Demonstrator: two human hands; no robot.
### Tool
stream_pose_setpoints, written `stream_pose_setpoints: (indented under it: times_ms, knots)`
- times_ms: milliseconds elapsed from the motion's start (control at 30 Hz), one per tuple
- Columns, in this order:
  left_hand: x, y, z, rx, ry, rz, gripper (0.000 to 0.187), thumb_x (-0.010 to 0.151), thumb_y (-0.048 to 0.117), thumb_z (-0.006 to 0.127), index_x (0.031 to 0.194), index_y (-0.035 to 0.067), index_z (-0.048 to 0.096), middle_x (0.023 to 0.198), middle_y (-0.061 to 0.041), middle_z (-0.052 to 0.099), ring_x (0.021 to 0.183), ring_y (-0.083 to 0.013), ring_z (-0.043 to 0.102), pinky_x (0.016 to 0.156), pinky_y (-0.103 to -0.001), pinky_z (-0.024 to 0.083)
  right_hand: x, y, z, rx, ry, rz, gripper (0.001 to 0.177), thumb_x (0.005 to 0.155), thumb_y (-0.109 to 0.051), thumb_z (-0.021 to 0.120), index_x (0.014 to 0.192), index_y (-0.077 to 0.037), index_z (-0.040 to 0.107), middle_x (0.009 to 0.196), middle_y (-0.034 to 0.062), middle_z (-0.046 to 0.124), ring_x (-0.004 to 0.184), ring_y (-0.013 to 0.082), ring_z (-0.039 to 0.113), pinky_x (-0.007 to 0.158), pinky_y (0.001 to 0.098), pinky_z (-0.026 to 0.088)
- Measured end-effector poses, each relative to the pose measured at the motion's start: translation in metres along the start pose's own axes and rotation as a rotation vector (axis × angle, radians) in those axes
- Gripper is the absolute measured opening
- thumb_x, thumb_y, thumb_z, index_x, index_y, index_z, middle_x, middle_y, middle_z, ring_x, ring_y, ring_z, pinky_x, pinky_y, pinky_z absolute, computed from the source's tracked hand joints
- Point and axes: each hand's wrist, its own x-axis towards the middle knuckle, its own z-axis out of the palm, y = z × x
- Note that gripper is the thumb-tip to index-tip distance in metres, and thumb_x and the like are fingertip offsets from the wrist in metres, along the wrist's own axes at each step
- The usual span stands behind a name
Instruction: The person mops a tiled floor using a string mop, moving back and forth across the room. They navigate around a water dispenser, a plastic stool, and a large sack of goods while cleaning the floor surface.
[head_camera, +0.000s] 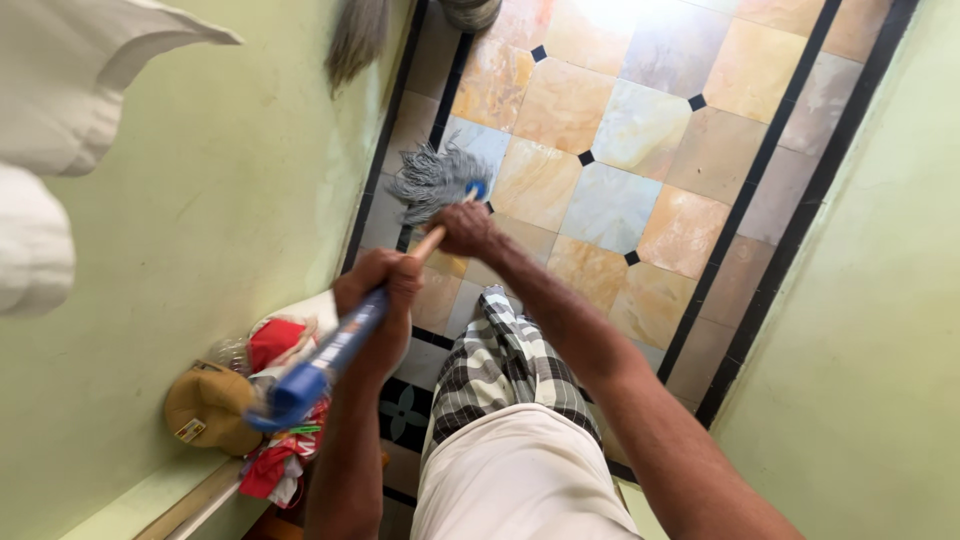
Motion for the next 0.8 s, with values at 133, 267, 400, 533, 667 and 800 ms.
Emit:
stream_pose_setpoints:
  times_ms: [133,267,400,533,667,800]
  knots:
    - [0.022,-0.033,0.046,0.098,-0.013,0.244,0.03,0.108,0.025,0.063,0.084,0.007,0.058,0.076,-0.003,0.06,0.068,-0.0105,0.055,0.066,-0.03,0.048,0.017,0.064,-0.028,-0.041,0.156,-0.002,0.007,0.082,-0.03,0.078,0.088,-0.026,0.077,0.087,-0.0028,0.076,0.072,0.0126,0.07,0.063,0.0337,0.055]
    - [0.059,-0.077,0.092,0.166,-0.116,0.304,0.026,0.105,0.024,0.062,0.082,0.012,0.061,0.067,-0.001,0.058,0.058,-0.0129,0.055,0.058,-0.032,0.05,0.042,0.119,-0.066,-0.076,0.113,0.281,0.023,0.102,-0.045,0.066,0.095,-0.024,0.074,0.099,-0.0002,0.075,0.077,0.0175,0.072,0.068,0.0359,0.057]
    - [0.09,-0.085,0.132,0.152,-0.236,0.501,0.027,0.111,0.026,0.062,0.089,0.01,0.057,0.076,-0.004,0.06,0.068,-0.0171,0.06,0.071,-0.037,0.054,0.034,0.171,-0.097,-0.001,0.34,0.406,0.024,0.09,-0.048,0.07,0.098,-0.026,0.076,0.121,0.0034,0.068,0.08,0.0218,0.074,0.07,0.0403,0.057]
    - [0.105,-0.067,0.148,0.106,-0.316,0.319,0.031,0.107,0.024,0.065,0.083,0.007,0.055,0.069,-0.008,0.056,0.058,-0.019,0.054,0.058,-0.035,0.048,0.006,0.192,-0.107,0.028,0.498,0.501,0.029,0.091,-0.047,0.072,0.101,-0.021,0.076,0.111,0.0066,0.073,0.092,0.0321,0.071,0.073,0.0485,0.054]
    - [0.118,-0.027,0.147,0.088,-0.407,0.262,0.033,0.106,0.023,0.064,0.08,0.006,0.056,0.068,-0.008,0.058,0.055,-0.0162,0.055,0.052,-0.034,0.045,-0.017,0.177,-0.108,0.2,0.533,0.568,0.033,0.101,-0.048,0.066,0.108,-0.017,0.073,0.104,0.012,0.074,0.092,0.0329,0.072,0.078,0.0458,0.056]
    - [0.126,0.013,0.143,0.019,-0.626,0.24,0.027,0.105,0.025,0.063,0.084,0.008,0.064,0.065,-0.005,0.062,0.051,-0.0116,0.058,0.047,-0.03,0.046,-0.053,0.14,-0.102,0.504,0.609,0.408,0.036,0.103,-0.046,0.062,0.113,-0.012,0.07,0.103,0.0143,0.073,0.095,0.0288,0.072,0.084,0.0419,0.058]
